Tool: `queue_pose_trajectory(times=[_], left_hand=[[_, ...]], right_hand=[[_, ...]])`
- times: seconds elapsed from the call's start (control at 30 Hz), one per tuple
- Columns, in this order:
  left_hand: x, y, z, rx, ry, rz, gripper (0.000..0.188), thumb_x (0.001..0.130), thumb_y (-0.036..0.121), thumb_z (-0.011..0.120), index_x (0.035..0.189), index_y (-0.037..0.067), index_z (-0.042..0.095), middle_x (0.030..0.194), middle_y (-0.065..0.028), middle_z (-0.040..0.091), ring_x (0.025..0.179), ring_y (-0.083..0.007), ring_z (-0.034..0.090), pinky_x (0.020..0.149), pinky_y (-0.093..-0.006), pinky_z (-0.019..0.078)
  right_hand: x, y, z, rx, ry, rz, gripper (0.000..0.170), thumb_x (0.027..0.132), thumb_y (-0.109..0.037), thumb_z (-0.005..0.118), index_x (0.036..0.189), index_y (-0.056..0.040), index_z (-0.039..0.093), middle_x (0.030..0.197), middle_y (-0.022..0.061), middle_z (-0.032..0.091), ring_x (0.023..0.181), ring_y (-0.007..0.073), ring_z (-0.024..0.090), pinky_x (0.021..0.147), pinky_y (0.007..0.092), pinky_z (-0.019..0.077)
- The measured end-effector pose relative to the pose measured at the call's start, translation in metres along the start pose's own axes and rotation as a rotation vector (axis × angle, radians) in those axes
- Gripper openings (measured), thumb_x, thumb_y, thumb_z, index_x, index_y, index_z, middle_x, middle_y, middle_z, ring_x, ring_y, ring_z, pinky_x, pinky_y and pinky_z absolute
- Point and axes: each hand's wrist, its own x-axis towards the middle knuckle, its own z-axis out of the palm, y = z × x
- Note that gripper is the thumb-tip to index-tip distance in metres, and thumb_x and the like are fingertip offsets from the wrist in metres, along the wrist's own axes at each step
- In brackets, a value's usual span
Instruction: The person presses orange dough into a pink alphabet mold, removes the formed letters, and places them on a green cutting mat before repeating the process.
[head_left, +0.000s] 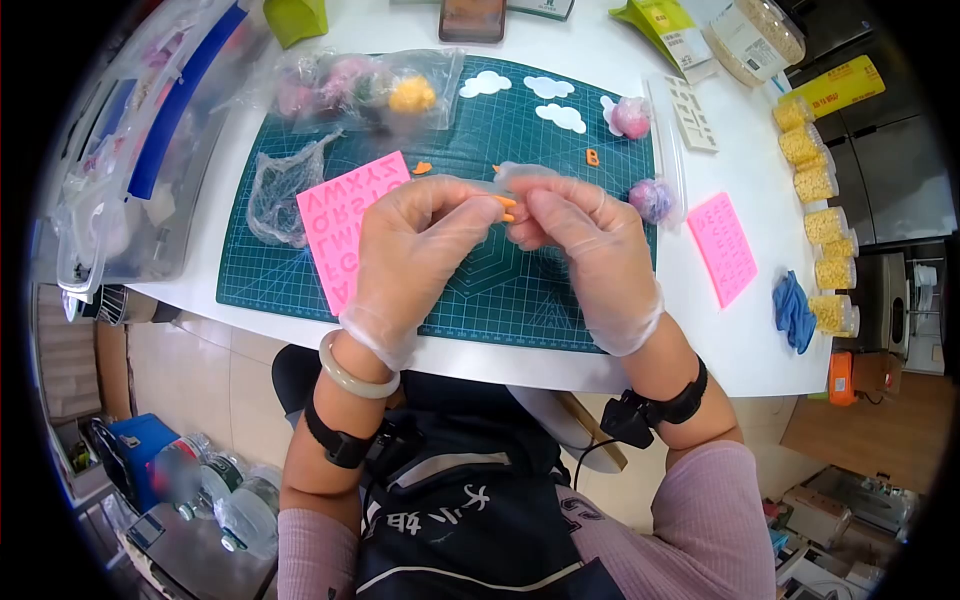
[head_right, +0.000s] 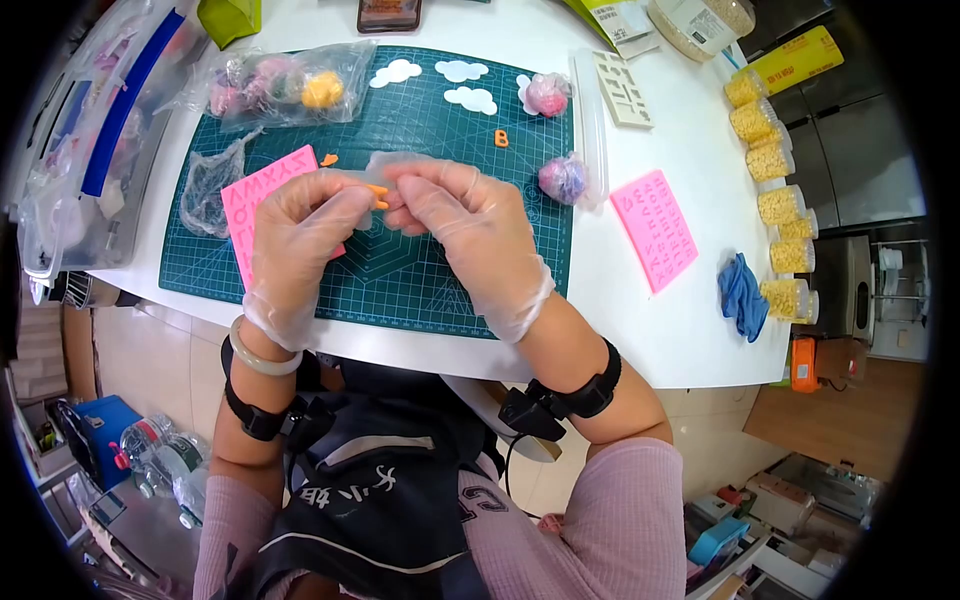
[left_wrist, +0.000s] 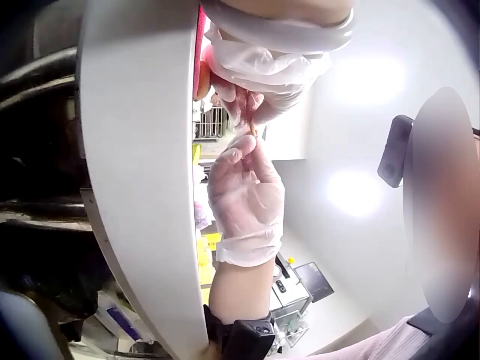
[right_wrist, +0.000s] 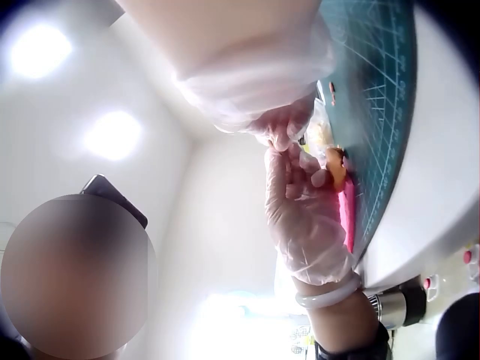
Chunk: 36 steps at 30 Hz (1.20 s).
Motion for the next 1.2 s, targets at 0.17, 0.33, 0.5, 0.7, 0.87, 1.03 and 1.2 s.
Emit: queue_pose_trajectory(times=[0.17,0.33,0.5,0.7,0.87,1.03,1.2], left_hand=[[0.001,-0.001,-0.004,0.035,-0.029,-0.045,0.012,0.086,0.011,0.069,0.091,0.000,0.069,0.080,0.0011,0.065,0.072,-0.0028,0.054,0.062,-0.0184,0.0434],[0.001,-0.006,-0.006,0.037,-0.032,0.036,0.012,0.085,0.011,0.070,0.090,0.000,0.069,0.079,0.0009,0.064,0.071,-0.0032,0.054,0.062,-0.0190,0.0441],[0.001,-0.011,-0.007,-0.002,-0.026,0.060,0.012,0.085,0.011,0.071,0.090,0.000,0.070,0.080,-0.0003,0.064,0.071,-0.0043,0.055,0.062,-0.0195,0.0443],[0.001,-0.010,-0.008,-0.032,-0.047,0.079,0.010,0.085,0.011,0.072,0.088,0.001,0.071,0.081,-0.0023,0.066,0.071,-0.0062,0.057,0.062,-0.0206,0.0451],[0.001,-0.012,-0.008,-0.034,-0.048,0.092,0.011,0.085,0.011,0.071,0.087,0.000,0.071,0.079,-0.0021,0.066,0.070,-0.0055,0.056,0.060,-0.0203,0.0447],[0.003,-0.012,-0.008,-0.004,-0.053,0.103,0.012,0.085,0.011,0.071,0.086,0.000,0.071,0.077,-0.0019,0.065,0.069,-0.0050,0.056,0.060,-0.0199,0.0443],[0.002,-0.013,-0.007,0.007,-0.048,0.101,0.012,0.086,0.011,0.070,0.087,0.000,0.071,0.077,-0.0019,0.066,0.068,-0.0045,0.055,0.059,-0.0193,0.0439]], right_hand=[[0.000,0.008,0.000,-0.144,0.032,-0.106,0.018,0.087,-0.006,0.068,0.103,0.0016,0.069,0.095,0.0052,0.069,0.083,0.0093,0.063,0.075,0.0228,0.0505],[0.001,0.010,0.000,-0.354,0.018,-0.242,0.012,0.083,-0.004,0.070,0.095,0.0000,0.071,0.092,0.0060,0.069,0.081,0.0095,0.063,0.074,0.0233,0.0502],[0.002,0.013,0.000,-0.350,-0.006,-0.293,0.012,0.083,-0.003,0.070,0.095,-0.0009,0.071,0.095,0.0058,0.067,0.084,0.0112,0.063,0.074,0.0234,0.0507],[0.000,0.009,0.002,-0.291,-0.017,-0.235,0.008,0.084,0.003,0.066,0.091,0.0004,0.069,0.096,0.0053,0.065,0.088,0.0102,0.060,0.079,0.0231,0.0475],[0.003,0.017,0.000,-0.274,-0.003,-0.290,0.009,0.083,-0.002,0.069,0.092,-0.0022,0.070,0.093,0.0041,0.066,0.081,0.0091,0.061,0.071,0.0220,0.0487],[0.003,0.015,0.000,-0.314,0.010,-0.343,0.009,0.084,-0.002,0.068,0.093,-0.0019,0.070,0.089,0.0035,0.067,0.078,0.0091,0.062,0.071,0.0220,0.0488],[0.001,0.015,0.002,-0.211,0.061,-0.200,0.011,0.084,-0.001,0.068,0.095,-0.0007,0.069,0.091,0.0039,0.068,0.079,0.0074,0.061,0.072,0.0220,0.0491]])
